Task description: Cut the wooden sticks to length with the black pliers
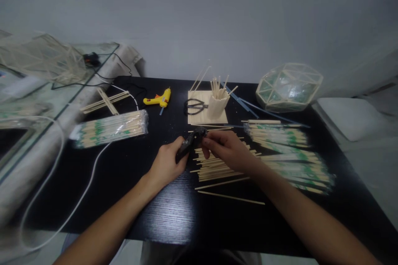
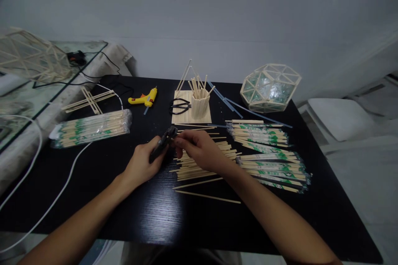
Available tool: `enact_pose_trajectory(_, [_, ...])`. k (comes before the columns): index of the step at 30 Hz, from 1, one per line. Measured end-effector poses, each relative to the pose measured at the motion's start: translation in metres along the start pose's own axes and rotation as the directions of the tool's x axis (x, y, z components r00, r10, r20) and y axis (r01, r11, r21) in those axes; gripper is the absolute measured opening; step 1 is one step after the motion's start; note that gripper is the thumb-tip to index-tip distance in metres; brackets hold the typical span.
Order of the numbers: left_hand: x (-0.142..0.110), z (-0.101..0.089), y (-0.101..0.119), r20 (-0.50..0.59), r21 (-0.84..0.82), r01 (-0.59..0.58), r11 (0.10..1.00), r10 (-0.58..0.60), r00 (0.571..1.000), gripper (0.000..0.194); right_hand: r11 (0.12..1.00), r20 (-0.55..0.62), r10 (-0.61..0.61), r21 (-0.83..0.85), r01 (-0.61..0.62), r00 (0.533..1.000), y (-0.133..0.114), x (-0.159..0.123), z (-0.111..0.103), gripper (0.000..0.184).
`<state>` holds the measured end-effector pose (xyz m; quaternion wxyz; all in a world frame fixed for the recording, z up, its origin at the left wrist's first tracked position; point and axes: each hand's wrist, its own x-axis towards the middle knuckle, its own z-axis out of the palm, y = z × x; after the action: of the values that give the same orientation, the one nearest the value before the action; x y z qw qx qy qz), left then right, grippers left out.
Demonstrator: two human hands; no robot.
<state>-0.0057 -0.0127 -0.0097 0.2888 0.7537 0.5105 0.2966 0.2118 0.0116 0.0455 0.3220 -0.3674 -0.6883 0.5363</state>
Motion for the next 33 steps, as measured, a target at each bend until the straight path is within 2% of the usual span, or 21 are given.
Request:
enact_pose_trajectory(5, [0.001,0.001,-0.003,-0.028,0.028,-0.008,1.0,0.009,1.0,0.009,1.0,-0.029,-0.004,-0.021,0.003,1.0,0.003,0.001,0.002,0.037])
enact_pose_trajectory(9, [0.002,0.002,-0.004,-0.071,0.043,-0.014,0.999,0.017,0.997,0.013,0.997,-0.146,-0.036,-0.066,0.027,0.989,0.008,0.0,0.008,0.018])
enact_pose_trajectory(14, [0.001,0.002,-0.004,-0.084,0.046,-0.046,0.998,0.05,0.995,0.011,0.98,-0.253,-0.131,-0.182,0.086,0.959,0.014,-0.003,0.017,0.011])
enact_pose_trajectory(19, [0.0,0.003,-0.004,-0.073,0.031,-0.07,0.997,0.072,0.995,0.007,0.96,-0.229,-0.196,-0.245,0.138,0.953,0.012,-0.004,0.016,0.011])
enact_pose_trajectory(28, [0.001,0.001,-0.002,-0.054,0.02,-0.096,0.995,0.097,0.994,0.004,0.977,-0.14,-0.16,-0.167,0.136,0.977,0.005,-0.005,0.01,0.032])
enact_pose_trajectory(33, [0.002,-0.001,-0.002,-0.048,0.016,-0.116,0.993,0.116,0.992,0.003,0.985,-0.085,-0.137,-0.119,0.126,0.987,0.003,-0.003,0.006,0.03])
